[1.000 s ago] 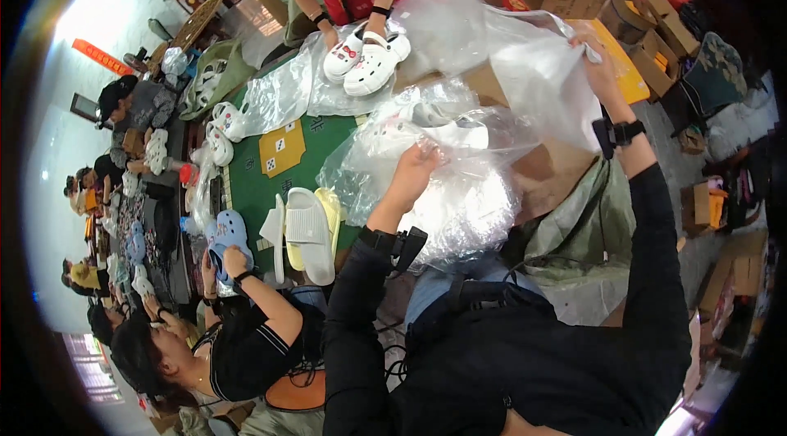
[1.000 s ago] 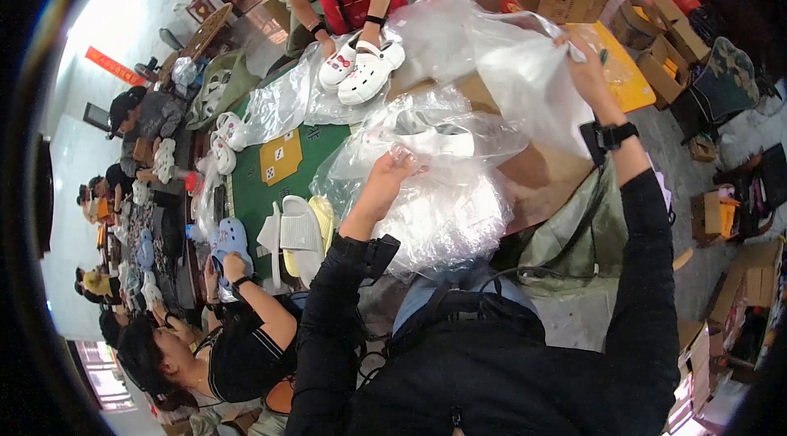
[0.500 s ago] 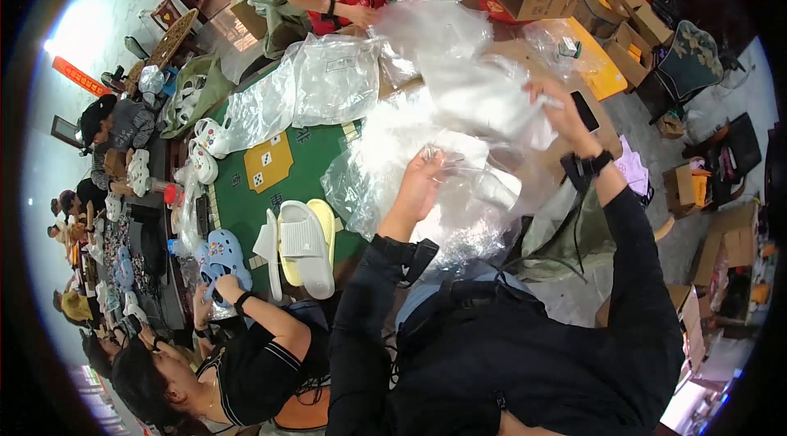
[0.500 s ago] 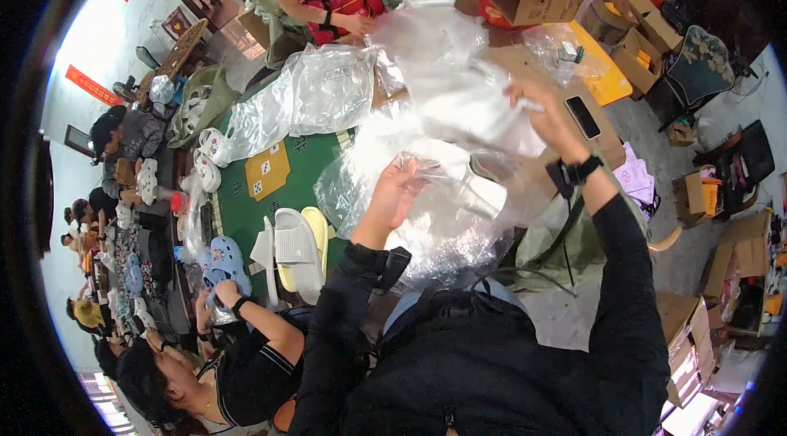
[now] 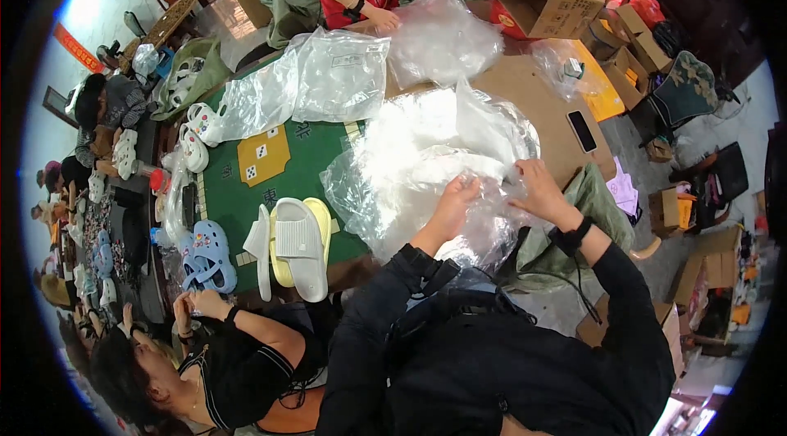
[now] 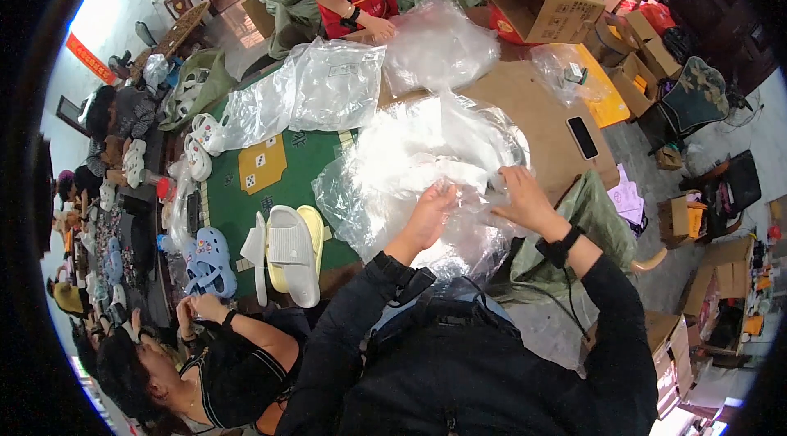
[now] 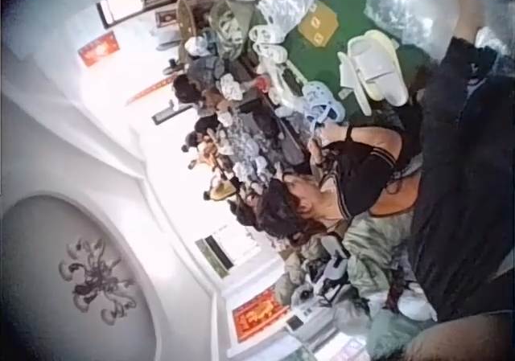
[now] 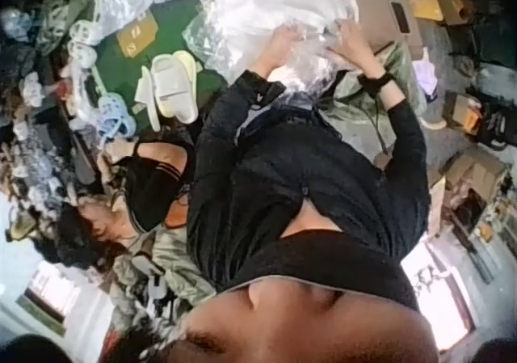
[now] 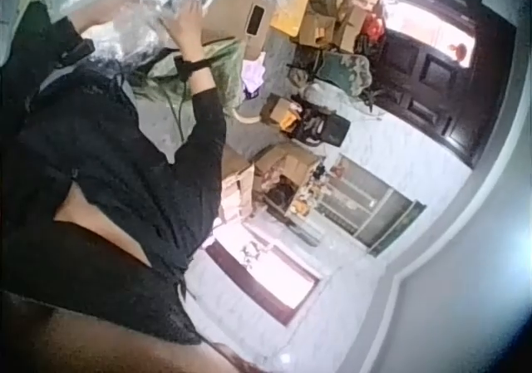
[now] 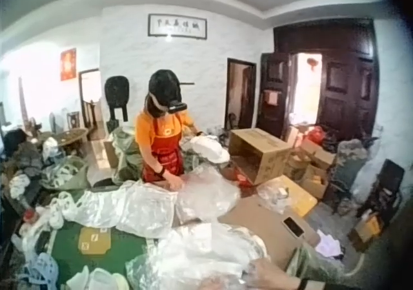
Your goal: Packing finished shoes and sandals into plastic bags and placing them into a larger transport sack.
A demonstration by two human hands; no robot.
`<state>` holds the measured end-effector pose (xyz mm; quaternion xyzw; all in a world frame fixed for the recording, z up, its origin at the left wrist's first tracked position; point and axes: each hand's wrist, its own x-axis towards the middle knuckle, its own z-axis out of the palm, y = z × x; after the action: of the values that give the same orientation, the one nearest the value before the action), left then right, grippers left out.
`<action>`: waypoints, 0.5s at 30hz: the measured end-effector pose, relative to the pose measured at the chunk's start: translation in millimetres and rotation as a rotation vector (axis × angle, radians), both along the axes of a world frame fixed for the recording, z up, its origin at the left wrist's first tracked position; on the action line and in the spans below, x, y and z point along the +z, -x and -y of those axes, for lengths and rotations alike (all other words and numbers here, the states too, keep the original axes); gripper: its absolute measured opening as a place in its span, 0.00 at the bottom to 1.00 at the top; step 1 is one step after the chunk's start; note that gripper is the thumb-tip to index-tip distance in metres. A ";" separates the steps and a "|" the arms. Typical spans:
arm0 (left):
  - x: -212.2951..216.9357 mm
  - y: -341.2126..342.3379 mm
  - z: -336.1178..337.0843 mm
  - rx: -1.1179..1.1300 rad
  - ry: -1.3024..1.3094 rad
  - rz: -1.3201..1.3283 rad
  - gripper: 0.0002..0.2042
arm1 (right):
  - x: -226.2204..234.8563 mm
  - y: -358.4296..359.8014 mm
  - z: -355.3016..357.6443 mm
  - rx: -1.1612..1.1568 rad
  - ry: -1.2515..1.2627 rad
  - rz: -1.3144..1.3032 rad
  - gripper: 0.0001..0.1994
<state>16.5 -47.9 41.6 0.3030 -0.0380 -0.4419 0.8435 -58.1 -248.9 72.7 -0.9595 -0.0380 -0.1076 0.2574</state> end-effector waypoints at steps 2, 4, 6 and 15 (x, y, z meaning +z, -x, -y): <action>-7.6 4.6 -0.2 -0.092 -0.306 0.440 0.16 | -14.1 -7.9 6.8 0.109 0.135 -0.107 0.14; -14.8 4.1 -8.6 -0.159 -0.392 0.559 0.17 | -25.7 -13.7 15.9 0.137 0.099 0.004 0.07; -22.8 1.1 -27.7 -0.179 -0.368 0.534 0.16 | -31.8 -17.5 24.6 -0.079 0.037 0.094 0.04; -132.4 -38.7 -143.4 0.156 -1.934 1.237 0.25 | 4.9 -52.7 40.2 -0.417 -0.208 0.315 0.05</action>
<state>55.2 95.5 -90.8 0.9901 -0.0716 -0.0088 0.1204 -5.4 -289.1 77.6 -0.8866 0.1317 -0.3095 0.3176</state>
